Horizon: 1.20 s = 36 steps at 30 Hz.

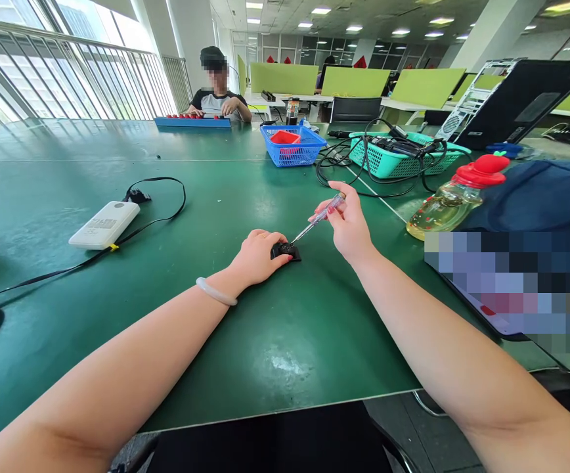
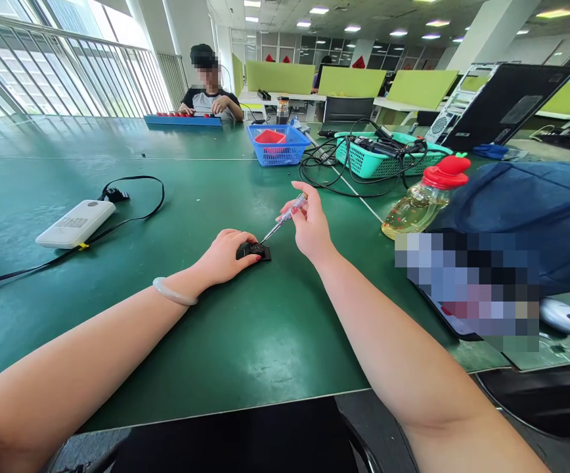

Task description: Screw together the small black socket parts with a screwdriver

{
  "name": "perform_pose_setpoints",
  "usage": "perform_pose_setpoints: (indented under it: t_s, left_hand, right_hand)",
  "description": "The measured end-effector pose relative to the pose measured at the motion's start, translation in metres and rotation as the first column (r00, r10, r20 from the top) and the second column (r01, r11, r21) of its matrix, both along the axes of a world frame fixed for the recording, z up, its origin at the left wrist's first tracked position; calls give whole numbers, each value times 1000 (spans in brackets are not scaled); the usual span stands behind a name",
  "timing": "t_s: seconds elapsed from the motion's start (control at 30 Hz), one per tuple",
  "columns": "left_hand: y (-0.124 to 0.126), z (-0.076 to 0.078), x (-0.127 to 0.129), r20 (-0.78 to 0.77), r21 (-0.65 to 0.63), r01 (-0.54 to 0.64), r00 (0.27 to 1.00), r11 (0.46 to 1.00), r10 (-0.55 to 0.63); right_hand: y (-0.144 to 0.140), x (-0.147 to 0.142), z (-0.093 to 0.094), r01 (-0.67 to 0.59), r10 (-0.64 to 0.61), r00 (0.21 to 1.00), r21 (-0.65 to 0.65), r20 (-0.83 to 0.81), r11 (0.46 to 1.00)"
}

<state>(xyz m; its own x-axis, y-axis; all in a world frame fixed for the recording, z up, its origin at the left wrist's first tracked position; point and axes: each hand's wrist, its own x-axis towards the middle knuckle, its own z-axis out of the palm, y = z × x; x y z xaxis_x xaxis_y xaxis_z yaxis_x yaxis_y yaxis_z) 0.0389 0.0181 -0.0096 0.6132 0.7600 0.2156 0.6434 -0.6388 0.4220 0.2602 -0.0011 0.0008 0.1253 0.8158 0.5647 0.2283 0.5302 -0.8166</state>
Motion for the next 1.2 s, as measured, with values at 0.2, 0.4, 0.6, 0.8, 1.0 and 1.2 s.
perform_pose_setpoints:
  t_s: [0.2, 0.4, 0.6, 0.8, 1.0, 1.2]
  left_hand:
    - [0, 0, 0, 2, -11, 4, 1000, 1000, -4]
    - [-1, 0, -1, 4, -13, 2, 1000, 1000, -2]
    - [0, 0, -1, -2, -20, 1, 1000, 1000, -1]
    - [-1, 1, -1, -15, -13, -3, 1000, 1000, 3]
    - [-2, 2, -1, 1, -26, -8, 1000, 1000, 8]
    - [-1, 1, 0, 14, -32, -7, 1000, 999, 8]
  right_hand:
    - [-8, -5, 11, 14, -14, 998, -1, 54, 1000]
    - [-2, 0, 6, 73, -81, 994, -102, -75, 992]
    - [6, 6, -3, 89, -111, 984, -153, -138, 984]
    - [6, 4, -4, 58, -89, 979, -169, -183, 984]
    - [7, 2, -6, 12, -87, 962, -278, -258, 961]
    - [8, 4, -9, -24, -148, 922, -436, -357, 900]
